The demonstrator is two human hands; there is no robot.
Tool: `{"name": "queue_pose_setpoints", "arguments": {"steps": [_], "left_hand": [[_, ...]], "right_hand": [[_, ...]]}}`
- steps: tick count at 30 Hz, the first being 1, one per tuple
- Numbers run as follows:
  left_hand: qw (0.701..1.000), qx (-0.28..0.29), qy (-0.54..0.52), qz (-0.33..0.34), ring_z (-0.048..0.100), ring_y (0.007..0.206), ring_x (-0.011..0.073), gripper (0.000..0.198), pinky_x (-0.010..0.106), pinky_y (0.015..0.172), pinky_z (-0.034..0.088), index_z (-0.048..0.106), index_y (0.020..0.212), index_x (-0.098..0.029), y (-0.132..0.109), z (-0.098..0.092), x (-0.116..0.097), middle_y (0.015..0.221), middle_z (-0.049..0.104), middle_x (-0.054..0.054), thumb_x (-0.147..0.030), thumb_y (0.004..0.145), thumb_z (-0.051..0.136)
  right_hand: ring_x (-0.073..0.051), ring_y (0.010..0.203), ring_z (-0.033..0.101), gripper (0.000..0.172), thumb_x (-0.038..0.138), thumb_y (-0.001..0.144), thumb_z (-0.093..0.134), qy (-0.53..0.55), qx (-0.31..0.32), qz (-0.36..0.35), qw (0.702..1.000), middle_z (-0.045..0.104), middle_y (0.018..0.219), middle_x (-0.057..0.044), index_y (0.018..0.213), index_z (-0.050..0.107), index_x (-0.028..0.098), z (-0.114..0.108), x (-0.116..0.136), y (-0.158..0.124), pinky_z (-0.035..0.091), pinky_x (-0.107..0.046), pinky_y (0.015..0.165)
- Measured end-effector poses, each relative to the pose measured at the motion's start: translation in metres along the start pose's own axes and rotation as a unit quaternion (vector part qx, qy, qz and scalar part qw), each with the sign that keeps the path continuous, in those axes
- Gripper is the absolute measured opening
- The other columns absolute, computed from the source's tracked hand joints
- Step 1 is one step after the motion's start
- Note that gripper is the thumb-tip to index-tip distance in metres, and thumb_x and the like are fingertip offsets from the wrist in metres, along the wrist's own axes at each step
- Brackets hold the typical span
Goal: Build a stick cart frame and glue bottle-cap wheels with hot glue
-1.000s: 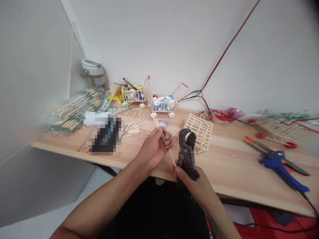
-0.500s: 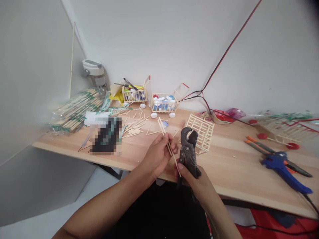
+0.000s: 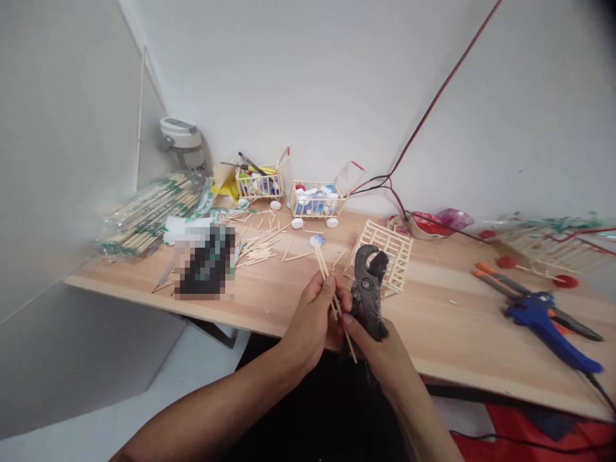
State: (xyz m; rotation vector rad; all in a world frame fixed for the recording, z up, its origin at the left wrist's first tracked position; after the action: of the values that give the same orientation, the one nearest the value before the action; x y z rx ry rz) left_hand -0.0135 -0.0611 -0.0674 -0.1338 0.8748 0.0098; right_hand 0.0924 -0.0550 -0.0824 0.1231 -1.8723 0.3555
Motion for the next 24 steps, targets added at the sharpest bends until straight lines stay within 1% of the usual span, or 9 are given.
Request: {"name": "queue_pose_setpoints", "arguments": {"steps": [4,9,11,15,17,20,24], "left_hand": [[1.0,-0.022,0.001,-0.002,0.041,0.047,0.0061,0.034,0.016,0.039,0.035,0.047,0.082,-0.019,-0.002,-0.003,0.001,0.067,0.05,-0.005,-0.051,0.09,0.057],[0.999,-0.042,-0.013,0.01,0.04,0.048,0.0051,0.035,0.015,0.041,0.03,0.045,0.08,-0.019,-0.006,-0.002,0.002,0.066,0.049,-0.005,-0.05,0.093,0.053],[0.999,-0.047,-0.002,0.012,0.038,0.047,0.005,0.034,0.016,0.042,0.029,0.046,0.079,-0.018,-0.007,-0.003,0.002,0.066,0.048,-0.005,-0.049,0.094,0.052],[0.999,-0.042,0.024,0.018,0.041,0.05,0.0053,0.035,0.016,0.046,0.032,0.048,0.078,-0.018,-0.008,-0.002,-0.001,0.066,0.049,-0.004,-0.049,0.094,0.052],[0.999,-0.048,0.016,0.02,0.041,0.05,0.0053,0.035,0.017,0.047,0.032,0.048,0.077,-0.018,-0.008,-0.003,-0.002,0.065,0.048,-0.004,-0.049,0.094,0.052],[0.998,-0.058,-0.015,0.024,0.038,0.048,0.0051,0.034,0.017,0.045,0.029,0.047,0.077,-0.018,-0.008,-0.004,-0.002,0.065,0.047,-0.004,-0.048,0.094,0.052],[0.997,-0.063,-0.039,0.037,0.036,0.048,0.0052,0.034,0.017,0.045,0.028,0.048,0.08,-0.019,-0.006,-0.004,-0.002,0.066,0.047,-0.004,-0.05,0.094,0.052]], "right_hand": [[-0.024,0.081,0.063,0.043,0.052,0.078,0.065,0.0,0.005,0.0,1.0,0.071,0.084,-0.008,0.091,0.071,0.013,0.002,-0.001,0.001,0.05,-0.033,0.073],[-0.025,0.081,0.064,0.044,0.051,0.075,0.065,0.002,-0.01,0.007,1.0,0.072,0.086,-0.008,0.094,0.071,0.012,0.002,-0.002,0.001,0.049,-0.031,0.07],[-0.023,0.079,0.063,0.041,0.051,0.076,0.065,-0.005,-0.017,0.004,1.0,0.071,0.083,-0.007,0.091,0.07,0.013,0.001,-0.002,0.0,0.049,-0.03,0.069],[-0.022,0.072,0.061,0.039,0.051,0.077,0.063,-0.033,-0.015,0.009,0.999,0.068,0.074,-0.006,0.081,0.069,0.013,0.0,-0.001,-0.001,0.047,-0.03,0.064],[-0.023,0.074,0.063,0.039,0.05,0.076,0.063,-0.038,-0.011,0.007,0.999,0.069,0.076,-0.006,0.083,0.07,0.012,0.001,0.002,-0.001,0.048,-0.03,0.065],[-0.024,0.076,0.064,0.039,0.049,0.075,0.063,-0.041,-0.009,0.006,0.999,0.071,0.078,-0.007,0.084,0.071,0.012,0.001,0.006,-0.002,0.049,-0.031,0.066],[-0.026,0.076,0.065,0.039,0.05,0.073,0.064,-0.047,-0.013,0.003,0.999,0.072,0.078,-0.008,0.082,0.071,0.012,0.001,0.009,-0.002,0.049,-0.031,0.066]]}}
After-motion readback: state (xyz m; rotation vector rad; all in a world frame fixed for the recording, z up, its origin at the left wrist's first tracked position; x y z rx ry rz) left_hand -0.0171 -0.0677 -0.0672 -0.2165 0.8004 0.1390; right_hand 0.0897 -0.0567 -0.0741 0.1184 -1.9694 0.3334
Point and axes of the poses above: each hand's wrist, its own y-axis towards the middle knuckle, its own z-axis out of the palm, x = y × z, the point moved 10 cm from there along y, towards the middle knuckle
